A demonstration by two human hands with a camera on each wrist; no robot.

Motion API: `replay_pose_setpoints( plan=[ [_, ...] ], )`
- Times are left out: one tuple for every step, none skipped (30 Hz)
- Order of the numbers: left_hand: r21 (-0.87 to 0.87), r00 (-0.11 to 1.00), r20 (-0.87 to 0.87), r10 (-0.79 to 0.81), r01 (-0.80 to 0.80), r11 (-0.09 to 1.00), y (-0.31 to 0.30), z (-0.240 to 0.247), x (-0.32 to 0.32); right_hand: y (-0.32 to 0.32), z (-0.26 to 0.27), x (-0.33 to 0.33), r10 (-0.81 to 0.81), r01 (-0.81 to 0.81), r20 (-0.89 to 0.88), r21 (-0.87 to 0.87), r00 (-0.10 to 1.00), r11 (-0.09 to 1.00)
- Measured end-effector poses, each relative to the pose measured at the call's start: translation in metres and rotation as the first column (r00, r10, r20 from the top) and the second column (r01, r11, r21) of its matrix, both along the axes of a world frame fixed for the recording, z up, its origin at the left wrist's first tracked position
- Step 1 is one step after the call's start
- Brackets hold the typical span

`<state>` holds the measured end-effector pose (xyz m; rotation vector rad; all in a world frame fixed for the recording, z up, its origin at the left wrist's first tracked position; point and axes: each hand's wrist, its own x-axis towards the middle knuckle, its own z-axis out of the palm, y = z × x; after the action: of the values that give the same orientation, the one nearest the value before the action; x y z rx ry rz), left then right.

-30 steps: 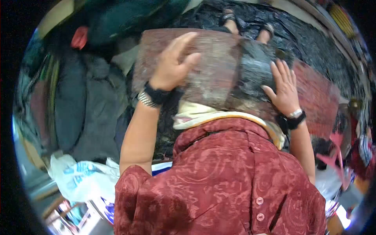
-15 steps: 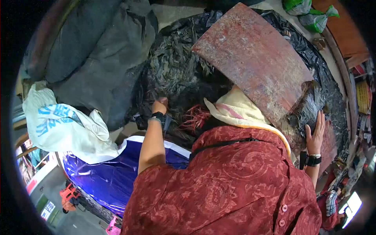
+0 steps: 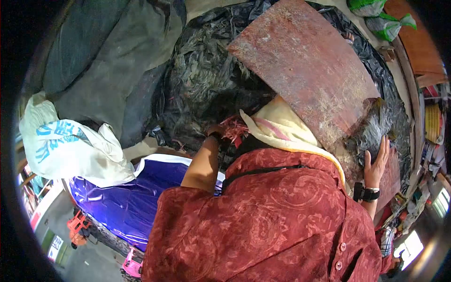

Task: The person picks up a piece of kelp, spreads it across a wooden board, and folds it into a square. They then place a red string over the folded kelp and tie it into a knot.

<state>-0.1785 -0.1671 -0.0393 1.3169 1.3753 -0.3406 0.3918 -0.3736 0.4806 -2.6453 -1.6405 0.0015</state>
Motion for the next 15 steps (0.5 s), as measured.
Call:
replay_pose_setpoints(
  plan=[
    [0.026, 0.998, 0.065, 0.011, -0.012, 1.000, -0.001, -0.011, -0.012, 0.000, -0.001, 0.000, 0.001, -0.002, 0.003, 0.006, 1.000, 1.000],
    [0.052, 0.992, 0.127, 0.019, -0.026, 0.998, 0.005, -0.018, -0.032, 0.000, -0.001, -0.001, 0.003, -0.003, 0.004, 0.013, 1.000, 1.000],
    [0.081, 0.982, 0.190, 0.024, -0.040, 0.996, 0.009, -0.025, -0.034, 0.002, 0.000, -0.003, -0.004, 0.004, -0.006, 0.020, 1.000, 1.000],
    [0.091, 0.982, 0.187, 0.015, -0.033, 0.995, 0.028, 0.021, -0.025, 0.004, 0.002, -0.003, -0.011, 0.011, -0.009, 0.030, 1.000, 0.999],
    [-0.083, 0.944, 0.326, 0.055, -0.029, 0.996, 0.064, 0.081, -0.025, 0.004, 0.003, -0.003, -0.019, 0.019, -0.018, 0.019, 1.000, 1.000],
    [-0.253, 0.887, 0.446, 0.117, 0.000, 0.967, 0.103, 0.158, -0.030, 0.003, 0.004, -0.004, -0.028, 0.028, -0.029, 0.008, 0.999, 1.000],
    [-0.425, 0.721, 0.430, 0.544, -0.370, 0.826, 0.118, 0.210, -0.026, 0.003, 0.004, -0.005, -0.035, 0.035, -0.037, 0.019, 0.999, 0.999],
    [-0.572, 0.395, 0.340, 0.854, -0.633, 0.521, 0.127, 0.240, -0.025, 0.005, 0.004, -0.006, -0.028, 0.029, -0.036, 0.022, 0.999, 0.999],
    [-0.246, 0.769, 0.300, 0.565, -0.510, 0.824, 0.146, 0.236, -0.041, 0.006, 0.004, -0.007, -0.022, 0.023, -0.034, 0.028, 0.999, 0.999],
    [0.062, 0.977, 0.094, 0.193, -0.199, 0.978, 0.167, 0.251, -0.042, 0.007, 0.007, -0.009, -0.030, 0.032, -0.041, 0.047, 0.999, 0.998],
    [0.280, 0.977, -0.059, -0.204, 0.212, 0.936, 0.183, 0.266, -0.040, 0.008, 0.011, -0.009, -0.033, 0.034, -0.045, 0.025, 0.998, 0.999],
    [0.144, 0.946, 0.261, 0.190, -0.233, 0.962, 0.193, 0.291, -0.023, 0.010, 0.016, -0.011, -0.044, 0.044, -0.045, 0.006, 0.998, 0.999],
    [0.090, 0.892, 0.420, 0.167, -0.224, 0.970, 0.202, 0.337, 0.004, 0.012, 0.023, -0.015, -0.067, 0.069, -0.045, 0.025, 0.997, 0.997],
    [0.030, 0.810, 0.567, 0.150, -0.202, 0.979, 0.207, 0.391, 0.035, 0.017, 0.034, -0.019, -0.039, 0.051, -0.087, 0.146, 0.995, 0.988],
    [0.108, 0.862, 0.507, 0.023, -0.091, 0.990, 0.212, 0.442, 0.069, 0.024, 0.046, -0.023, -0.008, 0.039, -0.116, 0.267, 0.993, 0.963]
  ],
)
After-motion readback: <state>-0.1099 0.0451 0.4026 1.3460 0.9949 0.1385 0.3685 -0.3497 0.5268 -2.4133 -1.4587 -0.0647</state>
